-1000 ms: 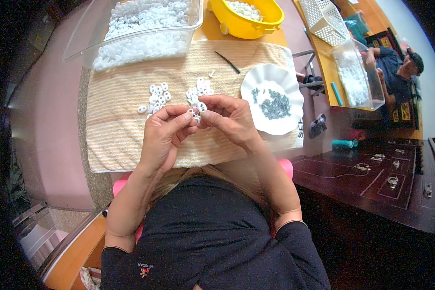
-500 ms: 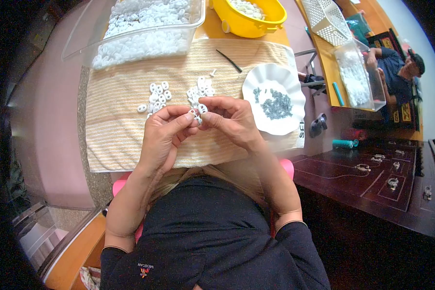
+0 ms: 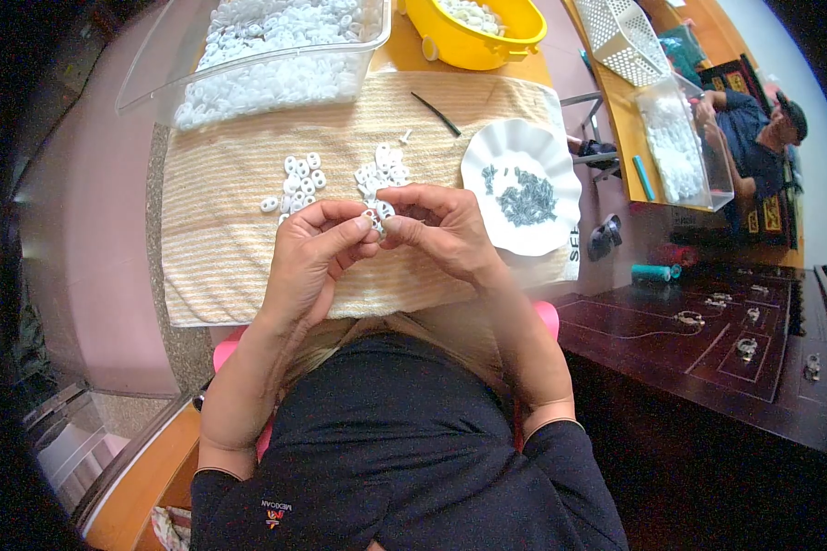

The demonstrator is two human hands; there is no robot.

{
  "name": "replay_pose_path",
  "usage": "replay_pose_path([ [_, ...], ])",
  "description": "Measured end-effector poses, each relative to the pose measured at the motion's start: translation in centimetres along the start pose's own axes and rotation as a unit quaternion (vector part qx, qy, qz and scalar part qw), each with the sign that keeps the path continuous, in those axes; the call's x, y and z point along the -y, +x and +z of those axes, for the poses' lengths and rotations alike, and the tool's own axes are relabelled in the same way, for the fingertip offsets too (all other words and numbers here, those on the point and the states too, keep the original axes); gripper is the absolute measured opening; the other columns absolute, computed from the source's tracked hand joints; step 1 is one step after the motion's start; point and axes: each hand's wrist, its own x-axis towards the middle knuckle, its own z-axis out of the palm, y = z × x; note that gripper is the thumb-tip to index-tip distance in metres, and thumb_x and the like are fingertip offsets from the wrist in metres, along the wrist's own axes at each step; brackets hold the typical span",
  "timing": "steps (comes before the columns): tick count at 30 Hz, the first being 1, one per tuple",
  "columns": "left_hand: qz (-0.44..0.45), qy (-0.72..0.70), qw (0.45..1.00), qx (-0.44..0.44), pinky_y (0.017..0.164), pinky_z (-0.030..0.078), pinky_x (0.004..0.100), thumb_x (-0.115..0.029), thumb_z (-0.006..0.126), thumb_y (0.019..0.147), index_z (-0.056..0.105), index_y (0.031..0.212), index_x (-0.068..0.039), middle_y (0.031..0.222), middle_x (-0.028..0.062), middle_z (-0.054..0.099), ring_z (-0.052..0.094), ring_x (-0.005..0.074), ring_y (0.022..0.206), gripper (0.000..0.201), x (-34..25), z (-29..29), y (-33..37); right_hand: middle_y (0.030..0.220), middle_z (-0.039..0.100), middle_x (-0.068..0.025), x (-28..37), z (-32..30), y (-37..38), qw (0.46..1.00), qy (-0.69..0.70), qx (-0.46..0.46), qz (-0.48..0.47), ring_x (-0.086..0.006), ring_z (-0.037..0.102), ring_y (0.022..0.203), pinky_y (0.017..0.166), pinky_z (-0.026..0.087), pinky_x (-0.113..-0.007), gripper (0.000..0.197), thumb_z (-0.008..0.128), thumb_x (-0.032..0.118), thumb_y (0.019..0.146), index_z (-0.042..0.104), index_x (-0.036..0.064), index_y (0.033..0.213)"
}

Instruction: The person assembles small white plastic components by inserting small metal pins into them by hand.

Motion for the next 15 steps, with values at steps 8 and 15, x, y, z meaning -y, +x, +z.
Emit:
replay_pose_path([
  [8, -0.006, 0.01, 1.0, 0.009, 0.071, 0.055, 0.0229, -0.005, 0.065, 0.086, 0.063, 0.097, 0.003, 0.086, 0.009, 0.066, 0.064, 0.0121, 0.075, 0.014, 0.24, -0.17, 0.09, 0.097, 0.065, -0.008, -0.07, 0.33, -0.06, 1.0, 0.005, 0.004, -0.005, -0.0157, 0.067, 0.085, 0.075, 0.057, -0.027, 0.03, 0.064, 0.001, 0.087, 0.06, -0.0063, 0.116],
  [15, -0.016, -0.001, 1.0, 0.016, 0.071, 0.056, 0.0241, -0.005, 0.066, 0.086, 0.063, 0.098, 0.003, 0.085, 0.0089, 0.066, 0.064, 0.0132, 0.074, 0.015, 0.23, -0.22, 0.14, 0.096, 0.067, -0.0105, -0.17, 0.24, -0.15, 1.0, 0.026, 0.002, 0.009, -0.0158, 0.067, 0.082, 0.073, 0.057, -0.027, 0.03, 0.065, 0.002, 0.087, 0.06, -0.0053, 0.116],
])
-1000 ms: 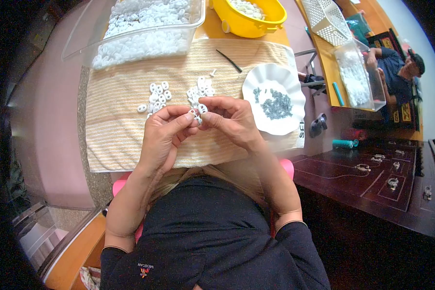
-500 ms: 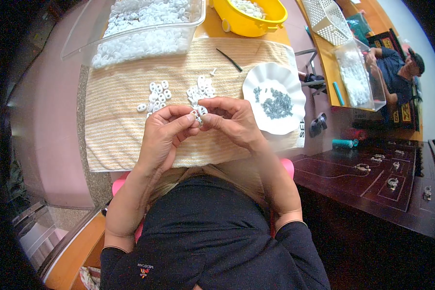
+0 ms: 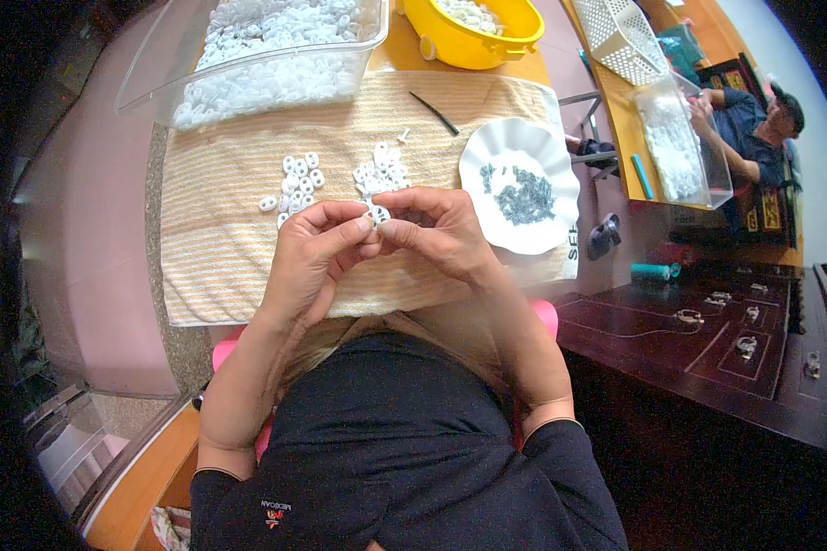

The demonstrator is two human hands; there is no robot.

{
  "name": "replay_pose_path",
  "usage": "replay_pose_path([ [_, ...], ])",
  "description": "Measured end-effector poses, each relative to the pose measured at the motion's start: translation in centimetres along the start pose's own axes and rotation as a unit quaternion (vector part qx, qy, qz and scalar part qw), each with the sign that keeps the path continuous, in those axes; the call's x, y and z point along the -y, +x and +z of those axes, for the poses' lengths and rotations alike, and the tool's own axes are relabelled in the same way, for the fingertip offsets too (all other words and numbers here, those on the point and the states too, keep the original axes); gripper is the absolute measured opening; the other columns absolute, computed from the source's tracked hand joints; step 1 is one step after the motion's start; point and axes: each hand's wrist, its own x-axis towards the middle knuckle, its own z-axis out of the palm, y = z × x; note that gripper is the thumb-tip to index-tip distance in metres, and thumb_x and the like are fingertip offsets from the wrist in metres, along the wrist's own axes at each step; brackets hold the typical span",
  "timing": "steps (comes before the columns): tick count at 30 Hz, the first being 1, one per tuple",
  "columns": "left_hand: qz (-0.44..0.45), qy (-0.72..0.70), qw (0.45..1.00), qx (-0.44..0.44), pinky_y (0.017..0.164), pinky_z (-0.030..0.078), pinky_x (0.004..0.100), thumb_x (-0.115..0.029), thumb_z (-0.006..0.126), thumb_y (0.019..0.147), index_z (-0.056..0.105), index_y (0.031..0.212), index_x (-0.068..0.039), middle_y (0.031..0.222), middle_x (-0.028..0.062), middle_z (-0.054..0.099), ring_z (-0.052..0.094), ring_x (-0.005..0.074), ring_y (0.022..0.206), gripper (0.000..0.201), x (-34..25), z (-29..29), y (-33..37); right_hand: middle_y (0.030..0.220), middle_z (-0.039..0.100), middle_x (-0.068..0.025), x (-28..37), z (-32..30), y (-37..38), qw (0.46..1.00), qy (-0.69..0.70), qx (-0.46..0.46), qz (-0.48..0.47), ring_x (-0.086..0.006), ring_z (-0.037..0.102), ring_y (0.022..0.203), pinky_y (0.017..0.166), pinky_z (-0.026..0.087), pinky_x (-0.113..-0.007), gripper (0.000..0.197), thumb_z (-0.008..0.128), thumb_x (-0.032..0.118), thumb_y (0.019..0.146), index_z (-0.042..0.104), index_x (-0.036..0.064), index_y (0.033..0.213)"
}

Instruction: The person assembles small white plastic components by inserting small metal pins into them by hand.

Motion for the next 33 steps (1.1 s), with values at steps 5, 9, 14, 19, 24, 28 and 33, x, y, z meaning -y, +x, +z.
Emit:
replay_pose_path([
  [5, -0.008, -0.019, 1.0, 0.015, 0.072, 0.056, 0.025, -0.005, 0.066, 0.086, 0.063, 0.099, 0.003, 0.085, 0.0091, 0.066, 0.065, 0.0141, 0.074, 0.015, 0.1, -0.28, 0.14, 0.095, 0.068, -0.0113, -0.1, -0.01, 0.03, 1.0, 0.001, 0.0, -0.006, -0.0158, 0.067, 0.081, 0.072, 0.057, -0.027, 0.029, 0.065, 0.002, 0.087, 0.06, -0.005, 0.115],
  [9, -0.026, -0.032, 0.999, 0.016, 0.072, 0.056, 0.0255, -0.005, 0.065, 0.086, 0.063, 0.099, 0.003, 0.086, 0.0095, 0.066, 0.065, 0.0145, 0.074, 0.015, -0.02, -0.22, 0.11, 0.094, 0.068, -0.0109, -0.23, -0.11, -0.01, 1.0, 0.008, 0.001, -0.009, -0.0154, 0.067, 0.08, 0.072, 0.057, -0.027, 0.03, 0.066, 0.003, 0.087, 0.06, -0.0048, 0.115],
  [14, -0.035, -0.045, 0.998, 0.024, 0.072, 0.057, 0.0253, -0.005, 0.066, 0.086, 0.063, 0.099, 0.003, 0.087, 0.0096, 0.067, 0.065, 0.0147, 0.075, 0.015, 0.04, -0.37, 0.17, 0.094, 0.068, -0.011, -0.22, -0.14, -0.07, 1.0, 0.018, 0.0, -0.007, -0.0155, 0.066, 0.08, 0.071, 0.057, -0.027, 0.03, 0.066, 0.002, 0.086, 0.06, -0.0051, 0.115],
  [19, -0.048, -0.059, 0.996, 0.035, 0.072, 0.058, 0.0252, -0.004, 0.068, 0.085, 0.064, 0.098, 0.002, 0.09, 0.01, 0.067, 0.066, 0.0152, 0.076, 0.015, 0.12, -0.47, 0.15, 0.093, 0.068, -0.0108, 0.16, 0.12, -0.23, 0.999, 0.03, -0.001, -0.02, -0.0157, 0.067, 0.079, 0.071, 0.057, -0.028, 0.027, 0.064, 0.001, 0.087, 0.061, -0.0066, 0.113],
  [24, -0.055, -0.075, 0.995, 0.044, 0.072, 0.059, 0.0255, -0.003, 0.067, 0.085, 0.064, 0.098, 0.002, 0.09, 0.0103, 0.067, 0.067, 0.0151, 0.076, 0.014, 0.29, -0.6, 0.08, 0.095, 0.068, -0.0134, 0.01, 0.24, -0.46, 0.998, 0.063, 0.003, -0.019, -0.0187, 0.068, 0.082, 0.072, 0.058, -0.03, 0.028, 0.066, -0.001, 0.085, 0.061, -0.0063, 0.112],
  [28, -0.054, -0.07, 0.995, 0.051, 0.072, 0.059, 0.0254, -0.003, 0.067, 0.085, 0.064, 0.098, 0.001, 0.09, 0.01, 0.067, 0.067, 0.0147, 0.076, 0.014, 0.27, -0.56, 0.1, 0.095, 0.068, -0.0143, 0.1, 0.39, -0.54, 0.997, 0.076, 0.003, -0.011, -0.0195, 0.068, 0.083, 0.072, 0.059, -0.031, 0.027, 0.065, 0.0, 0.085, 0.061, -0.0061, 0.111],
  [33, -0.047, -0.075, 0.994, 0.058, 0.073, 0.058, 0.025, -0.005, 0.068, 0.086, 0.063, 0.098, 0.0, 0.09, 0.009, 0.067, 0.066, 0.0144, 0.076, 0.015, 0.32, -0.51, 0.18, 0.093, 0.068, -0.0095, 0.16, 0.46, -0.46, 0.998, 0.059, 0.0, -0.026, -0.0166, 0.067, 0.081, 0.073, 0.057, -0.027, 0.025, 0.064, 0.001, 0.087, 0.061, -0.0066, 0.111],
])
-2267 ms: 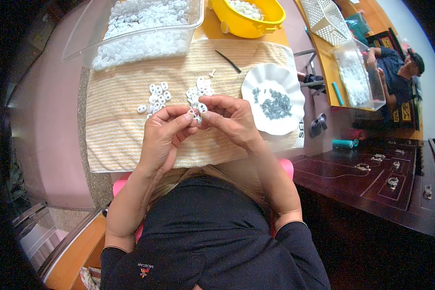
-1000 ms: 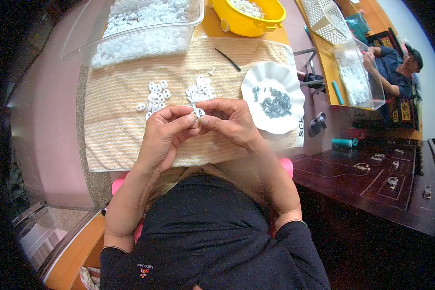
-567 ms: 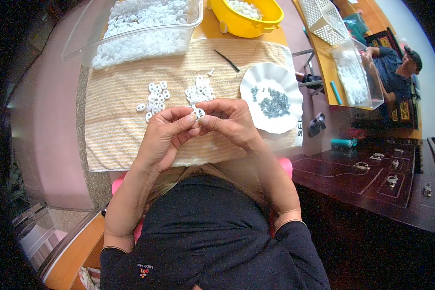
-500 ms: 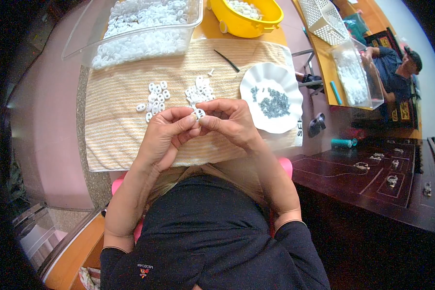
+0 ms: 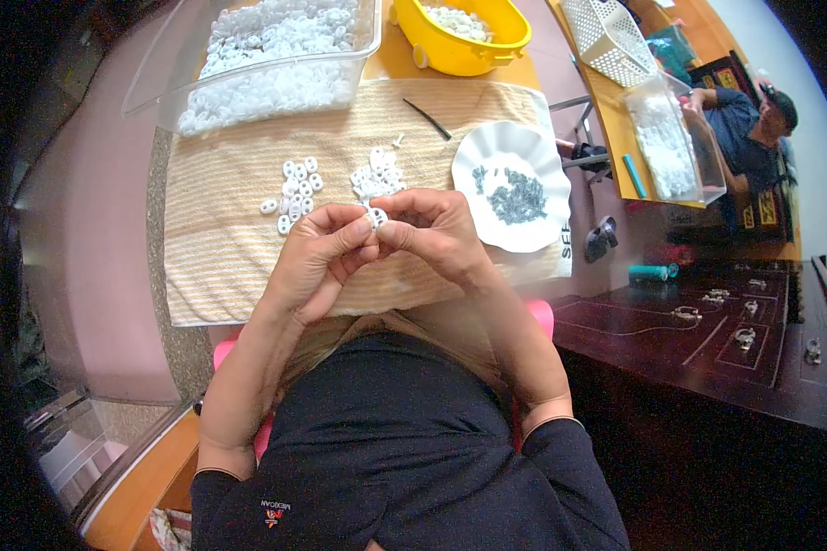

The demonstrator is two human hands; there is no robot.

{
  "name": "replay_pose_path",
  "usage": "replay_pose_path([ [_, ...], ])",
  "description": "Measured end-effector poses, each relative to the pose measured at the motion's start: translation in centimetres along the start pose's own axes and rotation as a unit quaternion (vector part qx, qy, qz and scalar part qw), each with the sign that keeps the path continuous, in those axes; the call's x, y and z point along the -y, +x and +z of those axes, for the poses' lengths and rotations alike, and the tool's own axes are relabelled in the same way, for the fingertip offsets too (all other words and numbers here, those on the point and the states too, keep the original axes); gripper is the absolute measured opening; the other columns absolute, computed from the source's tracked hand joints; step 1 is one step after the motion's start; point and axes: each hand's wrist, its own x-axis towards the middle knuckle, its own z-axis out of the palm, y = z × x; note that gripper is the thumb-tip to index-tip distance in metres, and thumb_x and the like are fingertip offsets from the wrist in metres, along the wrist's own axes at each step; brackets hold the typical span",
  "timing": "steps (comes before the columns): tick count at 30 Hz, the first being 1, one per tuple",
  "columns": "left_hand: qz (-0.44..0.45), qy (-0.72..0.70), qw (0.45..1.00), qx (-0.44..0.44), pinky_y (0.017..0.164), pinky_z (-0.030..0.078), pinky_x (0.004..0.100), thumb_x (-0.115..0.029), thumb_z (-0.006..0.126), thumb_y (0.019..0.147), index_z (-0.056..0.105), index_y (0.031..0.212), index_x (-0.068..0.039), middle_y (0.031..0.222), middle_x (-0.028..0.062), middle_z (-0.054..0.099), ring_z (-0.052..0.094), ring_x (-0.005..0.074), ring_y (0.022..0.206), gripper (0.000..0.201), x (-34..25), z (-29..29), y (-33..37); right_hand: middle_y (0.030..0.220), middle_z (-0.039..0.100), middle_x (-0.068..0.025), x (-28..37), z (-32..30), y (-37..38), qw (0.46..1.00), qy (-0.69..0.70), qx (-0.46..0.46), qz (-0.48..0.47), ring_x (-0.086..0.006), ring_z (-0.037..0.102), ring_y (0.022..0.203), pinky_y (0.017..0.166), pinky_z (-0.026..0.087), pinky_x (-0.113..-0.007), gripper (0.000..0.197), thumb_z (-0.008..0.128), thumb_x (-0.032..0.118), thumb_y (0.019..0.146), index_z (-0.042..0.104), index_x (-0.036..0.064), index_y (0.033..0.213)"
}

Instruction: The person assembles small white plastic components by inserting small metal pins into them by hand.

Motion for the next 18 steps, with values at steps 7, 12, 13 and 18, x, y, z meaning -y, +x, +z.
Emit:
replay_pose_path([
  [7, -0.003, -0.001, 1.0, 0.031, 0.072, 0.057, 0.0238, -0.008, 0.068, 0.087, 0.06, 0.095, -0.003, 0.089, 0.0067, 0.066, 0.065, 0.0124, 0.077, 0.012, -0.2, 0.08, 0.13, 0.104, 0.061, -0.0084, -0.48, -0.1, 0.35, 0.997, -0.003, 0.029, -0.069, -0.0141, 0.064, 0.088, 0.076, 0.055, -0.025, 0.027, 0.067, 0.001, 0.085, 0.063, -0.0043, 0.111],
  [12, -0.009, 0.006, 0.999, 0.05, 0.07, 0.056, 0.0223, -0.009, 0.067, 0.087, 0.059, 0.091, -0.004, 0.088, 0.0059, 0.066, 0.065, 0.0112, 0.077, 0.01, -0.34, 0.09, -0.01, 0.108, 0.054, -0.0106, -0.7, 0.01, 0.39, 0.994, -0.026, 0.026, -0.101, -0.0139, 0.058, 0.092, 0.077, 0.053, -0.025, 0.027, 0.071, 0.003, 0.082, 0.065, -0.0031, 0.108],
  [13, -0.009, 0.009, 0.998, 0.057, 0.069, 0.056, 0.0218, -0.01, 0.067, 0.088, 0.059, 0.09, -0.005, 0.088, 0.0057, 0.066, 0.065, 0.0108, 0.077, 0.01, -0.38, 0.12, -0.05, 0.108, 0.054, -0.0106, -0.65, 0.05, 0.37, 0.994, -0.026, 0.025, -0.101, -0.0139, 0.058, 0.092, 0.077, 0.053, -0.025, 0.027, 0.071, 0.003, 0.082, 0.065, -0.0031, 0.108],
  [18, -0.003, 0.003, 0.998, 0.062, 0.067, 0.055, 0.0218, -0.011, 0.067, 0.087, 0.059, 0.089, -0.004, 0.088, 0.0065, 0.067, 0.064, 0.0109, 0.075, 0.01, -0.23, 0.14, -0.21, 0.108, 0.056, -0.0117, -0.45, 0.45, 0.21, 0.994, -0.028, 0.023, -0.107, -0.0112, 0.055, 0.088, 0.076, 0.052, -0.023, 0.029, 0.074, 0.005, 0.08, 0.066, -0.0021, 0.107],
])
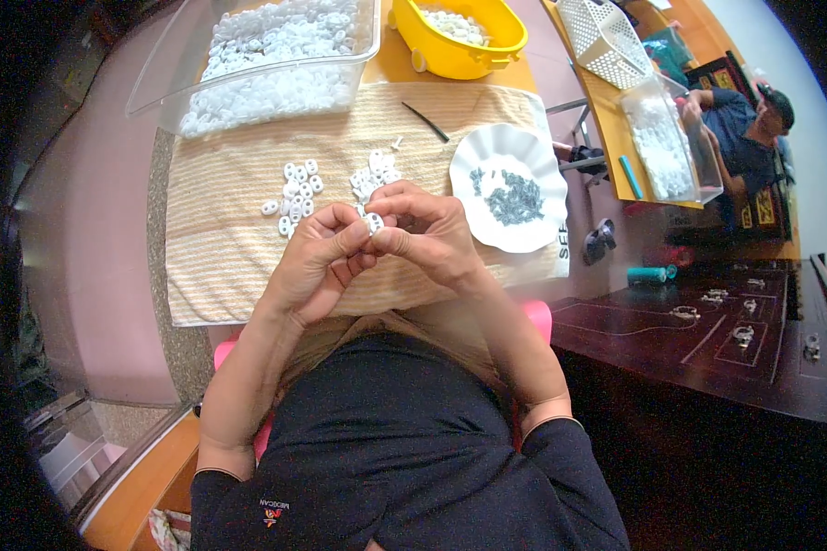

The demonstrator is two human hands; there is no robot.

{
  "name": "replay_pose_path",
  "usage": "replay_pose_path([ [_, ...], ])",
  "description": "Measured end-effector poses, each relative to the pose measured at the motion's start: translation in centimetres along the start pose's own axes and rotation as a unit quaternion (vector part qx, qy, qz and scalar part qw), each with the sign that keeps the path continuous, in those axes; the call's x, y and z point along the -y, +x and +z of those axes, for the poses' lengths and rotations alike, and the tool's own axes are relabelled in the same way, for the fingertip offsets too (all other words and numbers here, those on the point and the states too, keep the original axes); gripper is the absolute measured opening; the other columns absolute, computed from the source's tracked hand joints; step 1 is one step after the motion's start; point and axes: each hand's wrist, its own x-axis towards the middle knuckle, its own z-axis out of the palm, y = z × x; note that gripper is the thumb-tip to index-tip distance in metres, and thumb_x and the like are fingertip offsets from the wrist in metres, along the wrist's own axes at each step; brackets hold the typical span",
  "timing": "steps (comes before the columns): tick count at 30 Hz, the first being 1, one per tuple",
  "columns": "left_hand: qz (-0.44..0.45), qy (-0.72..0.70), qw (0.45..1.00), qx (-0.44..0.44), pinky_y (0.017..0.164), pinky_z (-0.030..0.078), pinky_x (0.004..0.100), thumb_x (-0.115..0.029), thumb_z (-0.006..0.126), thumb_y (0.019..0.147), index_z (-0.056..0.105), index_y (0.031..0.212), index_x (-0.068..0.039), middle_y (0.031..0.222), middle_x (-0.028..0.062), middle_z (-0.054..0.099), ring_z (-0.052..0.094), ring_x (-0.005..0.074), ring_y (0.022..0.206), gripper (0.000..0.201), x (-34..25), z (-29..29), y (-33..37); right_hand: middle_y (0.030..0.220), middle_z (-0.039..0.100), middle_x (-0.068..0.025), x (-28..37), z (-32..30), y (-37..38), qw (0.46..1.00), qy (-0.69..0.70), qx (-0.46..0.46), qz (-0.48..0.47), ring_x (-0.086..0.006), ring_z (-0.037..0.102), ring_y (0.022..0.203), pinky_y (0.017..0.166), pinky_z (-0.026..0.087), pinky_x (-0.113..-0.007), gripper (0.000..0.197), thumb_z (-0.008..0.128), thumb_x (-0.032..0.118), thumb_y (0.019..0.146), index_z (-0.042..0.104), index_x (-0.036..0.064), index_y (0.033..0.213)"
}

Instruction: The person assembles small white plastic components by inserting small metal pins into them by hand.

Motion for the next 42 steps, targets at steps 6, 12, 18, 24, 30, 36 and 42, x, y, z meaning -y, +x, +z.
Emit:
replay_pose_path([
  [6, 0.01, -0.009, 1.0, 0.008, 0.066, 0.054, 0.0237, -0.011, 0.068, 0.087, 0.06, 0.087, -0.004, 0.088, 0.0077, 0.067, 0.063, 0.0114, 0.074, 0.01, -0.1, 0.6, -0.2, 0.105, 0.058, -0.0115, 0.5, 0.7, -0.2, 1.0, 0.003, -0.017, -0.021, -0.0096, 0.053, 0.085, 0.072, 0.046, -0.02, 0.028, 0.075, 0.006, 0.079, 0.067, -0.002, 0.105],
  [12, 0.018, 0.004, 1.0, -0.001, 0.066, 0.054, 0.0236, -0.011, 0.069, 0.086, 0.061, 0.085, -0.005, 0.086, 0.0069, 0.067, 0.062, 0.0103, 0.072, 0.01, 0.3, 0.5, -0.4, 0.103, 0.058, -0.0112, 0.3, 1.2, -0.4, 0.999, -0.015, -0.029, -0.035, -0.0096, 0.053, 0.084, 0.071, 0.045, -0.021, 0.026, 0.075, 0.006, 0.079, 0.067, -0.0027, 0.102],
  [18, 0.01, -0.012, 1.0, 0.008, 0.067, 0.054, 0.0232, -0.012, 0.069, 0.087, 0.061, 0.087, -0.005, 0.087, 0.0065, 0.066, 0.062, 0.0104, 0.073, 0.01, 0.3, 0.7, -0.2, 0.104, 0.058, -0.0112, 0.7, 0.9, -0.1, 0.999, -0.011, -0.024, -0.028, -0.0112, 0.054, 0.087, 0.074, 0.045, -0.022, 0.028, 0.075, 0.006, 0.079, 0.065, -0.003, 0.104],
  [24, -0.002, -0.021, 1.0, 0.022, 0.068, 0.055, 0.0232, -0.011, 0.067, 0.088, 0.061, 0.09, -0.004, 0.087, 0.0059, 0.066, 0.063, 0.0116, 0.075, 0.01, 0.3, 0.3, -0.2, 0.106, 0.058, -0.0078, 1.6, 0.7, -0.1, 1.0, -0.01, 0.002, -0.013, -0.0068, 0.053, 0.082, 0.072, 0.049, -0.021, 0.02, 0.07, 0.001, 0.083, 0.062, -0.0042, 0.101],
  [30, 0.017, -0.009, 1.0, -0.009, 0.069, 0.054, 0.0243, -0.018, 0.065, 0.09, 0.06, 0.089, -0.006, 0.088, 0.0056, 0.065, 0.062, 0.0107, 0.074, 0.013, 0.3, 0.8, -0.1, 0.089, 0.065, -0.0054, 3.1, 0.9, 0.3, 0.995, -0.071, -0.059, 0.032, -0.0087, 0.061, 0.076, 0.066, 0.05, -0.021, 0.014, 0.068, 0.0, 0.085, 0.062, -0.0036, 0.097],
  [36, 0.04, 0.009, 0.999, -0.026, 0.071, 0.054, 0.0245, -0.016, 0.064, 0.091, 0.06, 0.092, -0.007, 0.104, 0.0113, 0.066, 0.062, 0.0091, 0.077, 0.01, 0.2, 0.7, -0.2, 0.081, 0.065, -0.0057, 6.2, -1.2, 3.8, 0.944, -0.228, -0.211, -0.115, -0.0113, 0.063, 0.072, 0.066, 0.052, -0.022, 0.015, 0.067, 0.004, 0.087, 0.064, -0.0045, 0.1],
  [42, 0.045, 0.009, 0.998, -0.046, 0.07, 0.055, 0.0237, -0.015, 0.065, 0.09, 0.061, 0.091, -0.007, 0.104, 0.0112, 0.066, 0.062, 0.0079, 0.075, 0.009, 0.3, 0.7, 0.0, 0.083, 0.066, -0.0067, 9.9, -4.9, 8.3, 0.846, -0.344, -0.286, -0.291, -0.0103, 0.064, 0.071, 0.063, 0.051, -0.02, 0.015, 0.066, 0.005, 0.088, 0.066, -0.0042, 0.1],
])
